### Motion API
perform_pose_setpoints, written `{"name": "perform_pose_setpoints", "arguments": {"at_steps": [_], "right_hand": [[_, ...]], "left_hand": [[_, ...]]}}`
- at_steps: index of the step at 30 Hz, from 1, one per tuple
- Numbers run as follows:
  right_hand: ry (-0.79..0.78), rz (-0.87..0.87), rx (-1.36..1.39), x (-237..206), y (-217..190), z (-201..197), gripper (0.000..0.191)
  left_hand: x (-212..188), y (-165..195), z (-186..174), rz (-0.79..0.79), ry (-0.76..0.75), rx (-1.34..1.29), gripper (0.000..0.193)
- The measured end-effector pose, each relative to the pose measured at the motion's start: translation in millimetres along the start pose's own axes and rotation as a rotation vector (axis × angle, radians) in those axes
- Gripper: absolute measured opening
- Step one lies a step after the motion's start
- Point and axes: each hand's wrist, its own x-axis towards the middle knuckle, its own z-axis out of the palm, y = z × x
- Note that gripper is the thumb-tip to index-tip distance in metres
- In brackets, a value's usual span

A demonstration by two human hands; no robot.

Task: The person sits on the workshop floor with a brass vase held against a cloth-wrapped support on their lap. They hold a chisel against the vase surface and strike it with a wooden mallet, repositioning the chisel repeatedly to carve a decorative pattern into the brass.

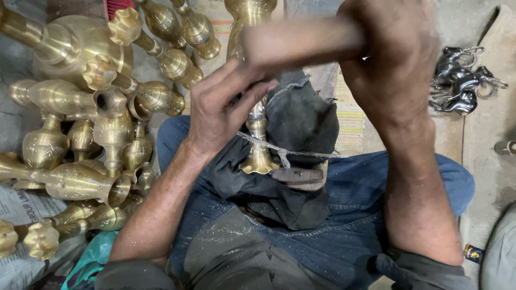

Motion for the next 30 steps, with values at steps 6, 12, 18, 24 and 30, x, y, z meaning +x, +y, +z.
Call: {"name": "perform_pose_setpoints", "arguments": {"at_steps": [6,12,18,24,30], "right_hand": [[-0.043,0.096,-0.012,9.9,-15.1,-8.8,0.026],[-0.065,0.126,-0.015,14.4,-13.1,-6.5,0.022],[-0.082,0.094,-0.008,3.7,-3.2,0.5,0.021],[-0.154,0.105,0.02,-0.2,-2.2,3.2,0.026],[-0.1,0.174,0.249,-2.5,-5.1,3.6,0.022]], "left_hand": [[1.7,5.9,-2.5,-0.115,-0.006,-0.024,0.028],[6.6,7.1,-0.1,-0.089,-0.008,0.047,0.032],[7.2,13.9,-0.6,-0.119,-0.001,0.022,0.038],[5.8,12.2,0.4,-0.103,0.007,0.065,0.036],[0.3,7.3,5.4,-0.117,0.017,0.048,0.034]]}}
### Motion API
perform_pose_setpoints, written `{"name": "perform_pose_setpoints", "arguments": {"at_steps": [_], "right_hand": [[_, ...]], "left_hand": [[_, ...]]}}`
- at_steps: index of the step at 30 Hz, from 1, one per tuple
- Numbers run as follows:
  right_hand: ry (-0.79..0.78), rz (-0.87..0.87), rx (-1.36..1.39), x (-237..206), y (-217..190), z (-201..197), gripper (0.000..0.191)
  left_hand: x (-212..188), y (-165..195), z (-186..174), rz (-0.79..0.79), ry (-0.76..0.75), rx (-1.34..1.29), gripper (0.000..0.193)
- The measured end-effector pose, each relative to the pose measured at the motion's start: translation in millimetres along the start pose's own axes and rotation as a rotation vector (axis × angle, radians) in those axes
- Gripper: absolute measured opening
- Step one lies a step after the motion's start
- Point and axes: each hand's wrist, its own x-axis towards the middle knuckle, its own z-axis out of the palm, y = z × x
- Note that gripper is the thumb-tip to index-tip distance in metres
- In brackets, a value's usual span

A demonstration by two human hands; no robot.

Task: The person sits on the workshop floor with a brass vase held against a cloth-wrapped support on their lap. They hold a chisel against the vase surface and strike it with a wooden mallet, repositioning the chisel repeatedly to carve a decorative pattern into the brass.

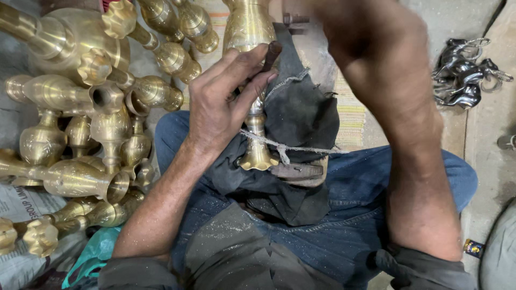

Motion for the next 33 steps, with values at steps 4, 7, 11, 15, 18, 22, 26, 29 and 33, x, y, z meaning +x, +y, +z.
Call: {"name": "perform_pose_setpoints", "arguments": {"at_steps": [4,7,11,15,18,22,26,29,33], "right_hand": [[0.081,-0.061,-0.202,2.4,-3.5,-0.1,0.024],[-0.002,0.079,0.035,7.6,-8.3,0.3,0.021],[0.012,0.129,-0.083,14.0,-13.3,-0.3,0.027],[0.028,-0.066,-0.274,11.0,-14.1,-3.8,0.023],[0.016,0.143,0.103,6.2,-11.5,-1.9,0.023],[0.013,-0.127,-0.313,-5.3,-6.8,-4.5,0.029],[-0.066,-0.048,-0.257,-8.3,-1.3,-2.5,0.024],[0.012,-0.076,-0.292,-7.3,-0.7,-2.8,0.029],[-0.038,-0.014,-0.188,-8.0,-6.0,-10.0,0.032]], "left_hand": [[-0.8,-2.2,1.5,-0.003,0.005,-0.008,0.033],[-1.9,-2.0,2.4,-0.01,0.005,-0.007,0.031],[-2.2,-1.3,3.5,0.004,0.029,-0.029,0.034],[-1.2,-0.5,3.9,-0.026,0.023,-0.012,0.029],[-1.0,0.5,4.7,-0.027,0.037,-0.03,0.034],[-2.7,0.2,5.0,-0.048,0.042,-0.039,0.032],[-3.9,-1.9,7.5,-0.036,0.057,-0.039,0.033],[-4.4,-2.7,9.8,-0.068,0.046,-0.056,0.023],[-6.7,-1.3,10.9,-0.055,0.07,-0.051,0.028]]}}
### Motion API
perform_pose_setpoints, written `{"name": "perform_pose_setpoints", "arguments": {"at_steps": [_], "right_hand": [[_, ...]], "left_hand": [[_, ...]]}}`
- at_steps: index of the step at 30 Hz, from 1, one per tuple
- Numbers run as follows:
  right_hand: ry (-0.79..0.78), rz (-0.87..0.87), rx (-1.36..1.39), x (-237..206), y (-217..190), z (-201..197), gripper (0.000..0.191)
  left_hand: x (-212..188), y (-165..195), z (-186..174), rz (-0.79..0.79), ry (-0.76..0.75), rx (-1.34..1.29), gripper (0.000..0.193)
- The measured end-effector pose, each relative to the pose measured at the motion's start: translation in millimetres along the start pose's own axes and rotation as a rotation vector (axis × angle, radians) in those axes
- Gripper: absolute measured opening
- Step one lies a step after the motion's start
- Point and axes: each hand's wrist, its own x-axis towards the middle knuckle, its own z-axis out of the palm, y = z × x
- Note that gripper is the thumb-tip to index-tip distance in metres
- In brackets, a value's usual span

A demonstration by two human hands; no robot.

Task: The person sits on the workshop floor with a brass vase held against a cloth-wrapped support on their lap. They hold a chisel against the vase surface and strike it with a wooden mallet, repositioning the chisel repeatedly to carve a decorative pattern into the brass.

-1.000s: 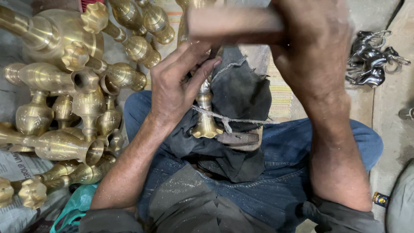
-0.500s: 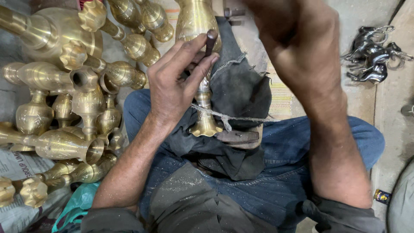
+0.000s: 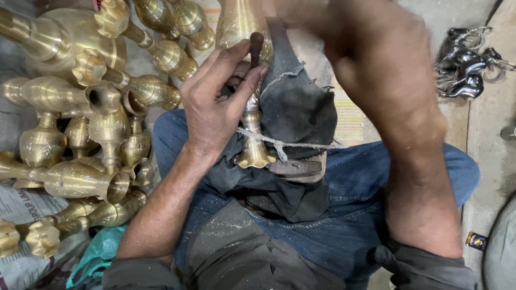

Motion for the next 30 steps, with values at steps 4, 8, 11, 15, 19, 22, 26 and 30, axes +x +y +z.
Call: {"name": "perform_pose_setpoints", "arguments": {"at_steps": [4,8,11,15,19,22,26,30], "right_hand": [[0.056,-0.032,-0.065,2.2,-2.7,-4.0,0.035],[0.067,-0.059,-0.08,3.9,-3.6,-4.9,0.033],[0.046,0.05,0.126,6.1,-4.7,-5.3,0.026],[0.04,-0.024,-0.118,8.7,-5.6,-8.3,0.025],[0.038,0.056,0.127,12.6,-2.7,-0.3,0.026],[0.048,-0.057,-0.031,7.1,2.2,-0.4,0.027],[0.024,-0.052,-0.088,-0.3,6.7,0.9,0.031],[0.079,-0.003,0.038,-3.4,9.2,4.3,0.027]], "left_hand": [[-1.0,-0.9,0.6,-0.011,0.002,-0.009,0.028],[-0.4,-3.9,2.4,0.052,-0.026,0.043,0.023],[-3.0,-2.8,2.8,0.091,-0.016,0.064,0.033],[-2.4,-1.8,2.7,0.04,-0.022,0.04,0.029],[-2.3,-1.0,1.4,0.003,-0.058,0.073,0.031],[-2.1,-1.9,2.2,0.03,-0.058,0.053,0.032],[-1.1,-4.1,4.0,0.005,-0.073,0.025,0.031],[-1.5,-4.5,5.6,0.037,-0.068,0.091,0.034]]}}
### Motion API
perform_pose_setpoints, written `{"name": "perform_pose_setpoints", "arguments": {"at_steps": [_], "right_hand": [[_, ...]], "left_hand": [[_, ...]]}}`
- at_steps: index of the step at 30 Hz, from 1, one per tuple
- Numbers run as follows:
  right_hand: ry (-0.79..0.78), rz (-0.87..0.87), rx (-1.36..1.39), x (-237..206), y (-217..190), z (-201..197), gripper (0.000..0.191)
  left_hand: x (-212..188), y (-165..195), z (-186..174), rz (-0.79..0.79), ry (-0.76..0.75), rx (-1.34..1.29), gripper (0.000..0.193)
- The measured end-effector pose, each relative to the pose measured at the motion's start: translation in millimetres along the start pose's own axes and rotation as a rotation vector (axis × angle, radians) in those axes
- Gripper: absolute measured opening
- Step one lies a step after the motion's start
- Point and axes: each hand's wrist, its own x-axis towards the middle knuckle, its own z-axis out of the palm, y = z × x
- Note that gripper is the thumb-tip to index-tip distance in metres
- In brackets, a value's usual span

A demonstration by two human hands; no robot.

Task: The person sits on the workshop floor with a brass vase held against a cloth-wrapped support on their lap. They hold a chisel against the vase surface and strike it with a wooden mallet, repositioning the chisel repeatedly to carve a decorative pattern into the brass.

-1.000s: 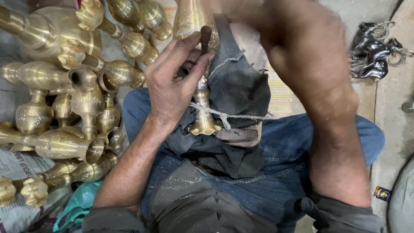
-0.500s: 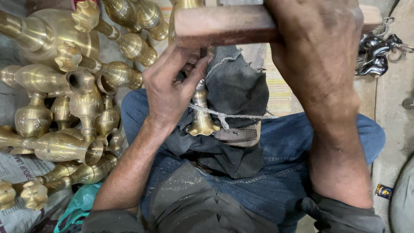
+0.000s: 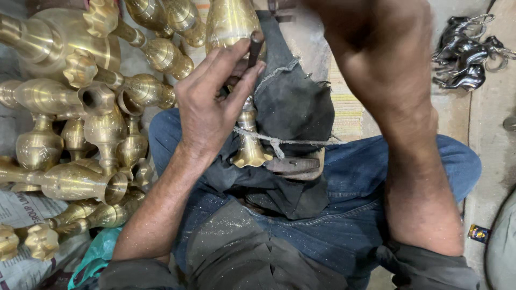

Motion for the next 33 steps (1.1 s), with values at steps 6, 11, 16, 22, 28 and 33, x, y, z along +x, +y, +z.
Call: {"name": "perform_pose_setpoints", "arguments": {"at_steps": [6,11,16,22,28,33], "right_hand": [[-0.004,0.029,0.016,-4.3,11.4,8.7,0.019],[0.027,0.008,0.046,-8.5,21.7,14.7,0.022],[0.032,-0.077,0.007,-11.3,18.9,13.7,0.026],[0.053,-0.125,-0.171,-14.1,18.3,17.4,0.03],[0.033,-0.051,-0.004,-16.3,25.5,18.5,0.03],[0.038,-0.047,0.177,-11.8,20.5,14.1,0.03]], "left_hand": [[0.2,-2.8,-2.2,-0.074,0.014,-0.072,0.03],[4.0,-5.2,-3.9,-0.139,0.009,-0.162,0.026],[1.1,2.2,-7.6,0.009,-0.01,-0.061,0.035],[1.0,1.2,-10.2,0.061,-0.02,0.055,0.033],[-0.9,-10.2,1.3,0.072,0.0,-0.016,0.029],[-6.4,-8.4,1.0,0.114,-0.034,0.056,0.027]]}}
